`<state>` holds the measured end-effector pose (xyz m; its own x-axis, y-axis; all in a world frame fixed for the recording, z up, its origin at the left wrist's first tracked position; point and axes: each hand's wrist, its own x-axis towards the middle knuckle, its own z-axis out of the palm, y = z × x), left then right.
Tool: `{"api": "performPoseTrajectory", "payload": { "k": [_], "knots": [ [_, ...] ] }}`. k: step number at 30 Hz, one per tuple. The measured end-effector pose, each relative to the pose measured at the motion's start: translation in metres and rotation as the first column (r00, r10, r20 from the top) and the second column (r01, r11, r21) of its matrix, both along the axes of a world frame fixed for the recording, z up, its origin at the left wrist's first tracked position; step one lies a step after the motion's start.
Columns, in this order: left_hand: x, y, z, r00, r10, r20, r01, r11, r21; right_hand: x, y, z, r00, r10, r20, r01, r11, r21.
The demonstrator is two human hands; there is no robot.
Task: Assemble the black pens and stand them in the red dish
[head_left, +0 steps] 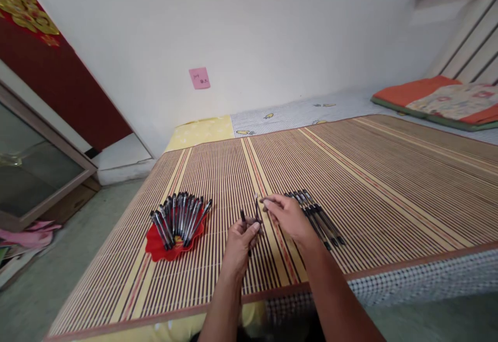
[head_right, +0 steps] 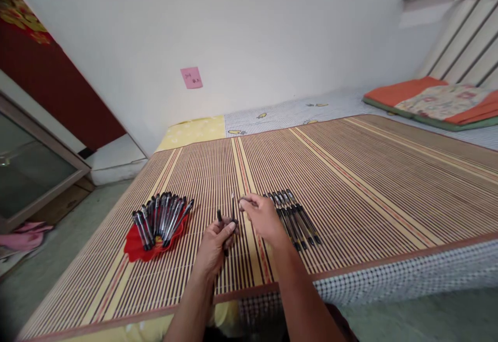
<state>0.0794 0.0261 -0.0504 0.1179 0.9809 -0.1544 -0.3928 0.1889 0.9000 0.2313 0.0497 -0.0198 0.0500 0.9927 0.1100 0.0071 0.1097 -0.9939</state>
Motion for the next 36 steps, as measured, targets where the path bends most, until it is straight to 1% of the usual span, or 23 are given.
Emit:
{"api": "performPoseTrajectory", "payload": {
  "k": [3,6,9,13,16,19,21,23,25,28,32,34,36],
  "knots": [
    [0.002,-0.002,0.000,0.998,-0.037,-0.042,0.037,0.999,0.010,0.007,-0.001,0.003,0.992,-0.024,-0.126,0.021,0.999,-0.026],
    [0.005,-0.003,0.001,0.997,-0.058,-0.052,0.058,0.998,0.011,0.009,-0.002,0.005,0.985,-0.006,-0.174,0.001,1.000,-0.029],
    [0.006,-0.004,0.003,0.997,-0.051,-0.056,0.051,0.999,0.003,0.007,-0.003,0.007,0.982,0.009,-0.191,-0.019,0.999,-0.048],
    [0.005,-0.005,0.003,0.996,-0.011,-0.084,0.012,1.000,0.011,0.007,-0.005,0.012,0.980,0.048,-0.195,-0.063,0.996,-0.071],
    [0.005,-0.005,0.002,0.996,0.010,-0.092,-0.008,1.000,0.018,0.008,-0.007,0.015,0.978,0.087,-0.191,-0.100,0.993,-0.059],
    [0.005,-0.005,0.000,0.995,-0.006,-0.098,0.009,1.000,0.029,0.008,-0.007,0.016,0.974,0.132,-0.186,-0.141,0.989,-0.035],
    [0.005,-0.005,-0.001,0.995,-0.035,-0.096,0.038,0.999,0.033,0.008,-0.006,0.014,0.972,0.133,-0.195,-0.141,0.989,-0.033],
    [0.005,-0.005,-0.002,0.993,-0.091,-0.080,0.094,0.995,0.039,0.009,-0.005,0.013,0.968,0.091,-0.234,-0.102,0.994,-0.033],
    [0.006,-0.006,-0.001,0.989,-0.140,-0.042,0.142,0.989,0.044,0.012,-0.004,0.011,0.955,0.013,-0.295,-0.025,0.999,-0.036],
    [0.008,-0.007,0.004,0.989,-0.148,0.006,0.148,0.988,0.045,0.019,-0.003,0.013,0.914,-0.120,-0.388,0.120,0.992,-0.025],
    [0.008,-0.008,0.007,0.978,-0.188,-0.094,0.196,0.977,0.084,0.026,-0.005,0.023,0.829,-0.243,-0.505,0.289,0.957,0.014],
    [0.007,-0.008,0.007,0.970,-0.200,-0.135,0.214,0.972,0.093,0.026,-0.007,0.027,0.787,-0.276,-0.552,0.344,0.939,0.022],
    [0.007,-0.008,0.007,0.967,-0.200,-0.156,0.216,0.972,0.090,0.026,-0.008,0.031,0.762,-0.289,-0.579,0.375,0.927,0.030]
  ]
}}
